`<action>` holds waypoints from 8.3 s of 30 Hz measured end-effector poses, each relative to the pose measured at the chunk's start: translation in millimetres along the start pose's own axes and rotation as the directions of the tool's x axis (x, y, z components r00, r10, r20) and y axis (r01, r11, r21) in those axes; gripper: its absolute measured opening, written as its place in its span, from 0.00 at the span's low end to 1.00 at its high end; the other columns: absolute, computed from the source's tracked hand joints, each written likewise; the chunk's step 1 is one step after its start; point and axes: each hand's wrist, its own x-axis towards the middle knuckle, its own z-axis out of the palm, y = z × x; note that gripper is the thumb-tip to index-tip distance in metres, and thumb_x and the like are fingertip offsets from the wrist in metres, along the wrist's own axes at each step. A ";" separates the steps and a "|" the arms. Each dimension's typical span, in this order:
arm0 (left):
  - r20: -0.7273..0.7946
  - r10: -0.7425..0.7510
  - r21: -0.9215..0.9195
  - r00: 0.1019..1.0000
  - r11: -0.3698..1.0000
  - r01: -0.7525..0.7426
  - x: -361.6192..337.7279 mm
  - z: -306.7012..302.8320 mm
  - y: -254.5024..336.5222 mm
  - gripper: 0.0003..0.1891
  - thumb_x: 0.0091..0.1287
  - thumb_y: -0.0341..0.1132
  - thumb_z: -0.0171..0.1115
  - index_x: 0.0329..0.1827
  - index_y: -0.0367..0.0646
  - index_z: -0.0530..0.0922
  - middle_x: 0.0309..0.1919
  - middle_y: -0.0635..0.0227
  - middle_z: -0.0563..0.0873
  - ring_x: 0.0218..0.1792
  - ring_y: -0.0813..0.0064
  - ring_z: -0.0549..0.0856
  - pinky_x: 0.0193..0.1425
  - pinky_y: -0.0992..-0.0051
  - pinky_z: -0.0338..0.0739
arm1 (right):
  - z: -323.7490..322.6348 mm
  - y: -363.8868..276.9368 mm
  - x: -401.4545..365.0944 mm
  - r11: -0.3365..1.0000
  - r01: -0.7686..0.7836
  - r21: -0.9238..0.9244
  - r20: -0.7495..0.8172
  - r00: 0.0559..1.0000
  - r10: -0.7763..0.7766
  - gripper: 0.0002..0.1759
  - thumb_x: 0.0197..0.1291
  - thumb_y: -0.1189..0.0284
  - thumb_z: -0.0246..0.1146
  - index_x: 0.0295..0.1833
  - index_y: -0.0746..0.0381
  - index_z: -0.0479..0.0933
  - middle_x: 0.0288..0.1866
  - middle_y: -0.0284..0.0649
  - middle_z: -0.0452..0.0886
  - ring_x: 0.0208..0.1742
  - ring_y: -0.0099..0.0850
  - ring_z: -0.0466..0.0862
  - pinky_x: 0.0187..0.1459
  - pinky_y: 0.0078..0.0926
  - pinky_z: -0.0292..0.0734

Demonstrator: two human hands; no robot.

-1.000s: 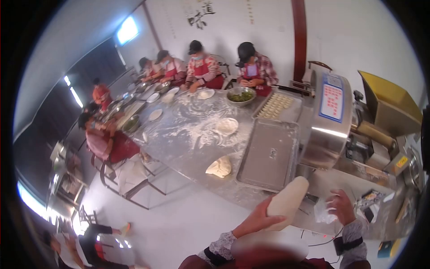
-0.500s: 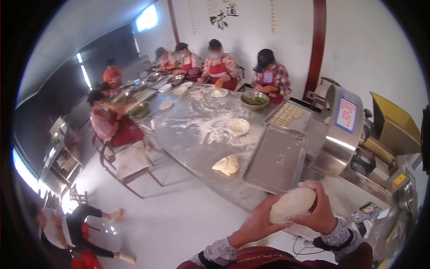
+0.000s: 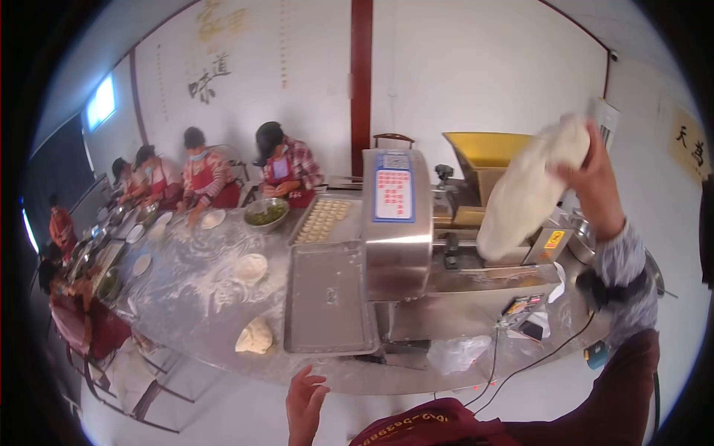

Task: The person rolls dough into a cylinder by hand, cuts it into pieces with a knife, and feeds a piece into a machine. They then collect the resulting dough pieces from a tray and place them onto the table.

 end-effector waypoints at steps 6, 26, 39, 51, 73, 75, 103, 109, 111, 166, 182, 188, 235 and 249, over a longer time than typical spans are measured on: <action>-0.053 0.008 -0.069 0.999 0.998 -0.012 27.4 31.0 2.2 0.20 0.60 0.27 0.53 0.56 0.37 0.67 0.37 0.64 0.79 0.35 0.77 0.78 0.41 0.78 0.72 | -55.9 52.4 89.3 0.989 -0.079 -0.126 -0.229 0.972 0.048 0.35 0.45 0.70 0.69 0.57 0.63 0.59 0.46 0.43 0.73 0.44 0.32 0.79 0.36 0.28 0.81; -0.071 -0.135 0.006 0.988 0.991 0.136 6.0 5.7 -19.8 0.19 0.65 0.36 0.55 0.57 0.38 0.70 0.38 0.65 0.81 0.37 0.76 0.79 0.47 0.77 0.74 | -0.5 168.2 140.7 0.981 -0.185 0.056 -0.480 0.857 0.189 0.39 0.40 0.67 0.72 0.56 0.68 0.59 0.48 0.50 0.73 0.44 0.39 0.79 0.40 0.32 0.80; -0.171 -0.233 0.048 0.957 0.969 0.244 -7.9 -30.1 -35.3 0.16 0.62 0.29 0.55 0.53 0.34 0.71 0.33 0.63 0.82 0.33 0.77 0.81 0.40 0.79 0.75 | 88.7 97.0 -37.8 0.940 0.209 -0.270 -0.082 0.968 -0.239 0.07 0.57 0.74 0.56 0.41 0.64 0.71 0.43 0.41 0.78 0.47 0.30 0.77 0.51 0.28 0.69; -0.275 -0.272 0.339 0.922 0.870 0.358 -70.6 -115.4 -53.2 0.16 0.60 0.31 0.58 0.51 0.38 0.73 0.32 0.60 0.84 0.33 0.73 0.84 0.38 0.75 0.78 | 256.4 74.2 -345.6 0.799 -0.596 0.078 0.743 0.569 0.352 0.05 0.53 0.77 0.55 0.36 0.66 0.73 0.32 0.42 0.79 0.36 0.30 0.81 0.42 0.26 0.75; -0.011 -0.240 0.601 0.971 0.774 0.199 121.9 -191.1 -138.8 0.16 0.59 0.31 0.57 0.50 0.39 0.74 0.33 0.57 0.84 0.34 0.65 0.84 0.40 0.70 0.78 | 379.9 137.4 -372.0 0.002 -0.981 -0.193 0.737 -0.144 0.660 0.10 0.57 0.72 0.56 0.43 0.64 0.69 0.40 0.43 0.79 0.40 0.33 0.81 0.44 0.27 0.76; -0.029 -0.303 0.659 0.952 0.710 0.246 146.1 -206.2 -151.9 0.20 0.55 0.31 0.59 0.53 0.42 0.73 0.37 0.56 0.82 0.35 0.60 0.83 0.41 0.67 0.77 | 400.0 167.8 -382.7 -0.448 -0.893 0.043 0.704 -0.291 0.648 0.09 0.60 0.72 0.54 0.45 0.64 0.69 0.43 0.45 0.78 0.44 0.35 0.80 0.45 0.29 0.76; 0.121 -0.256 0.952 0.959 0.305 -0.039 258.3 -269.7 -208.1 0.45 0.41 0.41 0.72 0.65 0.59 0.59 0.57 0.55 0.63 0.57 0.50 0.65 0.56 0.52 0.63 | 545.8 183.6 -403.0 -0.586 -0.274 0.762 0.488 -0.352 0.799 0.14 0.60 0.67 0.52 0.45 0.68 0.67 0.40 0.55 0.77 0.44 0.48 0.79 0.48 0.45 0.78; 0.377 -0.281 0.839 0.882 0.507 -0.197 279.3 -301.2 -199.0 0.36 0.45 0.34 0.67 0.62 0.56 0.65 0.46 0.57 0.70 0.48 0.56 0.72 0.52 0.59 0.67 | 541.4 201.7 -346.2 -0.304 -0.900 0.312 0.382 -0.174 0.907 0.05 0.59 0.76 0.52 0.39 0.66 0.70 0.35 0.47 0.78 0.37 0.38 0.82 0.40 0.34 0.82; 0.410 -0.301 0.820 0.861 0.535 -0.204 282.0 -303.0 -189.4 0.34 0.46 0.33 0.65 0.61 0.57 0.66 0.45 0.58 0.71 0.48 0.57 0.73 0.53 0.59 0.67 | 553.6 233.3 -329.1 0.011 -0.971 0.241 0.204 0.062 0.977 0.08 0.57 0.72 0.55 0.40 0.66 0.70 0.33 0.45 0.78 0.34 0.37 0.81 0.36 0.31 0.79; 0.099 -0.062 0.916 0.993 0.395 -0.066 518.5 -285.3 -222.5 0.32 0.51 0.30 0.65 0.62 0.41 0.64 0.54 0.48 0.72 0.55 0.52 0.71 0.59 0.62 0.67 | 415.6 235.8 -472.0 -0.166 -0.742 0.650 -0.448 -0.550 0.704 0.11 0.52 0.66 0.53 0.21 0.51 0.61 0.12 0.29 0.62 0.10 0.24 0.64 0.12 0.25 0.61; 0.043 0.021 -0.108 0.999 0.994 -0.016 571.9 -145.5 -110.8 0.14 0.65 0.26 0.46 0.52 0.37 0.72 0.43 0.67 0.80 0.41 0.76 0.79 0.43 0.74 0.74 | 443.0 136.8 -443.4 -0.072 -0.639 0.765 -0.413 -0.574 0.707 0.03 0.48 0.75 0.51 0.28 0.57 0.63 0.14 0.32 0.63 0.10 0.25 0.65 0.10 0.23 0.64; 0.627 0.159 -0.146 0.763 0.986 -0.085 612.3 -42.3 -182.6 0.17 0.65 0.32 0.50 0.55 0.36 0.71 0.49 0.64 0.78 0.50 0.73 0.76 0.57 0.77 0.67 | 432.8 118.8 -450.9 -0.047 -0.682 0.730 -0.418 -0.500 0.759 0.05 0.49 0.77 0.50 0.34 0.61 0.64 0.16 0.34 0.63 0.09 0.28 0.66 0.11 0.26 0.67; 0.305 -0.159 0.184 0.939 0.977 0.106 480.5 -100.0 -287.0 0.17 0.59 0.31 0.53 0.51 0.33 0.71 0.32 0.65 0.78 0.32 0.78 0.74 0.37 0.76 0.71 | 420.2 46.7 -377.1 -0.134 -0.990 0.044 0.006 -0.133 0.991 0.12 0.46 0.79 0.59 0.39 0.69 0.71 0.15 0.36 0.73 0.12 0.24 0.75 0.14 0.24 0.71; -0.076 0.016 0.403 0.997 0.915 0.016 466.7 -92.2 -287.2 0.13 0.61 0.37 0.57 0.41 0.35 0.75 0.36 0.55 0.80 0.37 0.63 0.79 0.43 0.66 0.71 | 435.3 50.6 -342.3 -0.051 -0.996 -0.077 0.043 -0.055 0.998 0.11 0.48 0.75 0.60 0.38 0.68 0.72 0.16 0.36 0.75 0.13 0.23 0.75 0.16 0.22 0.71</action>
